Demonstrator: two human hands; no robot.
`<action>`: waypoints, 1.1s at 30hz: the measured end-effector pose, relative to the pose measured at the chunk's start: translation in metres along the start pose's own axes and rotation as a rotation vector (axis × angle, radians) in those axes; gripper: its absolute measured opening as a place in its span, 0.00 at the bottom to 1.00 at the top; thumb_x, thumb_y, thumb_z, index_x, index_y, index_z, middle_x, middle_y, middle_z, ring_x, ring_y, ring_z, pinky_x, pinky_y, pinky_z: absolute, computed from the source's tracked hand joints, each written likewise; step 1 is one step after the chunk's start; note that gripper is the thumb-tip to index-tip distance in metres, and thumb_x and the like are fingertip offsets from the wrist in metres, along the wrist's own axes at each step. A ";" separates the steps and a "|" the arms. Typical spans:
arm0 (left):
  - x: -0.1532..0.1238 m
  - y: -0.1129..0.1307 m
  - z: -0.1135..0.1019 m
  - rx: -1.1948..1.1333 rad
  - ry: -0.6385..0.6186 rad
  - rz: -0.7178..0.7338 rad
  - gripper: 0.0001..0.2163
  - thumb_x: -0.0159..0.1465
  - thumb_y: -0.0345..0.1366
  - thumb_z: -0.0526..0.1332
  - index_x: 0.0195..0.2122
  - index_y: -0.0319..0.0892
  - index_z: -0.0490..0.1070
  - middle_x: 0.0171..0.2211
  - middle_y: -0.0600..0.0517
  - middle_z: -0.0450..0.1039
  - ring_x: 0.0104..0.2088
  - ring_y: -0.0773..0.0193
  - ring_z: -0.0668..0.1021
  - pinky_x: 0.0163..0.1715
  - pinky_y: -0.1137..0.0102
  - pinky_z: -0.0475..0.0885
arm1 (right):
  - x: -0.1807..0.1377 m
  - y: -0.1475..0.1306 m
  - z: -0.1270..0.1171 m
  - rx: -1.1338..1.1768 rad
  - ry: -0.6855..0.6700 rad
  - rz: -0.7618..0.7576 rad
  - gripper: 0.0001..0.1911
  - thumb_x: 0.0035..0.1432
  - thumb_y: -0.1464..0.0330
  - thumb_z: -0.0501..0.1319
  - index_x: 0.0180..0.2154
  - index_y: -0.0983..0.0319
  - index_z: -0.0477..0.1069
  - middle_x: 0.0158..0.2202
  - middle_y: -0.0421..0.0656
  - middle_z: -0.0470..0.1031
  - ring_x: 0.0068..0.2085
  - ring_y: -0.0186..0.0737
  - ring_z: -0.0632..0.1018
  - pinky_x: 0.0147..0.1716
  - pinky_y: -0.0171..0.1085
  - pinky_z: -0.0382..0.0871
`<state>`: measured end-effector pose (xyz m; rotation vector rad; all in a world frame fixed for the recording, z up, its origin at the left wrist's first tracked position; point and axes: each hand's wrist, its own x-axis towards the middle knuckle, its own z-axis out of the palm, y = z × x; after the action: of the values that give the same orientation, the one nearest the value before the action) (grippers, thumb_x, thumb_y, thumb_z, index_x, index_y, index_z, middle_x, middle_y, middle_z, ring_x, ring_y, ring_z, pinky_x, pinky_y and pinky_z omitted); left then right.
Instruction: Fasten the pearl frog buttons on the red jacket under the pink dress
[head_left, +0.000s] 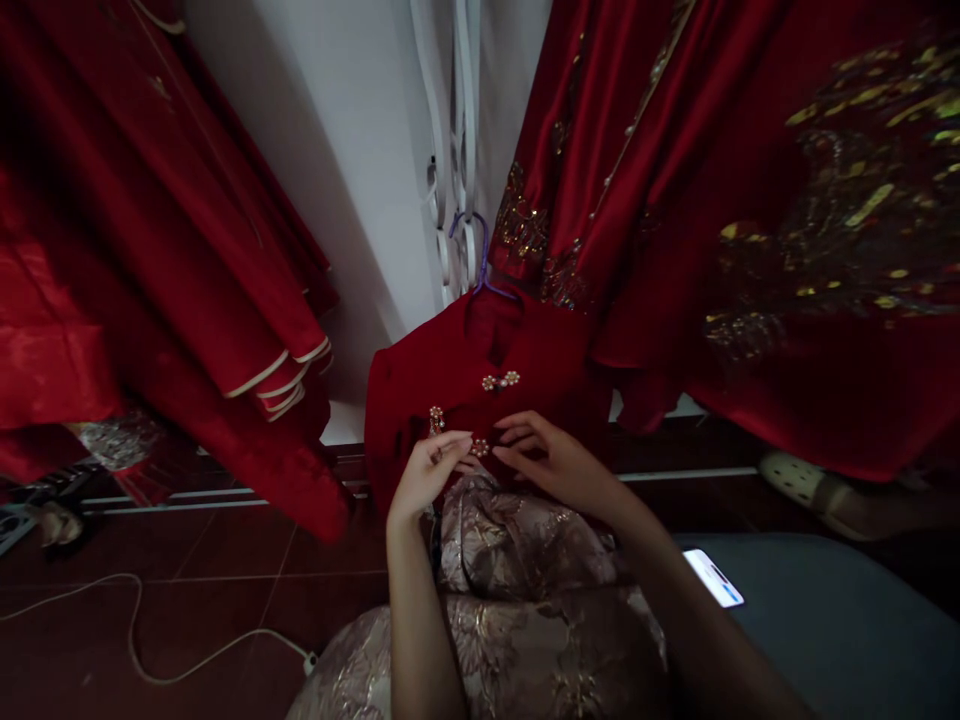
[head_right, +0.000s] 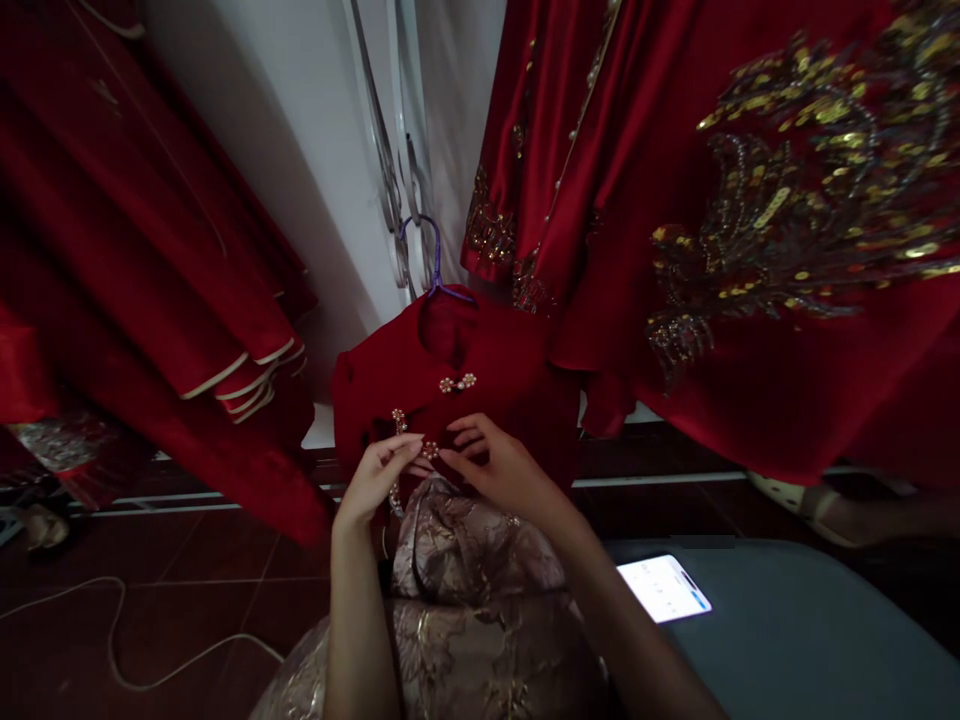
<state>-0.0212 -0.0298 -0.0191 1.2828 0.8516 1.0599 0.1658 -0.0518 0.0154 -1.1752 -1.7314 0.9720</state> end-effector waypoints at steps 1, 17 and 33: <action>-0.002 0.000 -0.003 -0.005 -0.014 -0.018 0.16 0.55 0.43 0.61 0.41 0.38 0.72 0.32 0.50 0.75 0.30 0.66 0.77 0.35 0.68 0.74 | 0.002 0.005 0.009 -0.048 0.065 -0.019 0.21 0.48 0.58 0.63 0.42 0.59 0.64 0.40 0.45 0.71 0.35 0.37 0.74 0.32 0.38 0.73; 0.007 -0.010 -0.011 -0.013 0.055 -0.090 0.22 0.59 0.51 0.54 0.43 0.36 0.72 0.42 0.43 0.73 0.35 0.63 0.77 0.28 0.70 0.76 | 0.017 0.029 0.029 -0.016 0.056 -0.041 0.14 0.49 0.59 0.62 0.35 0.61 0.66 0.38 0.43 0.71 0.36 0.35 0.75 0.33 0.35 0.72; 0.007 -0.015 -0.008 -0.016 0.039 0.002 0.17 0.54 0.42 0.63 0.42 0.38 0.71 0.35 0.48 0.76 0.32 0.67 0.78 0.35 0.72 0.73 | 0.020 0.038 0.030 -0.141 0.263 -0.048 0.20 0.46 0.60 0.64 0.40 0.61 0.67 0.32 0.43 0.72 0.31 0.35 0.74 0.26 0.33 0.71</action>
<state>-0.0245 -0.0202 -0.0346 1.2537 0.8697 1.0942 0.1460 -0.0273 -0.0261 -1.2832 -1.6273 0.6432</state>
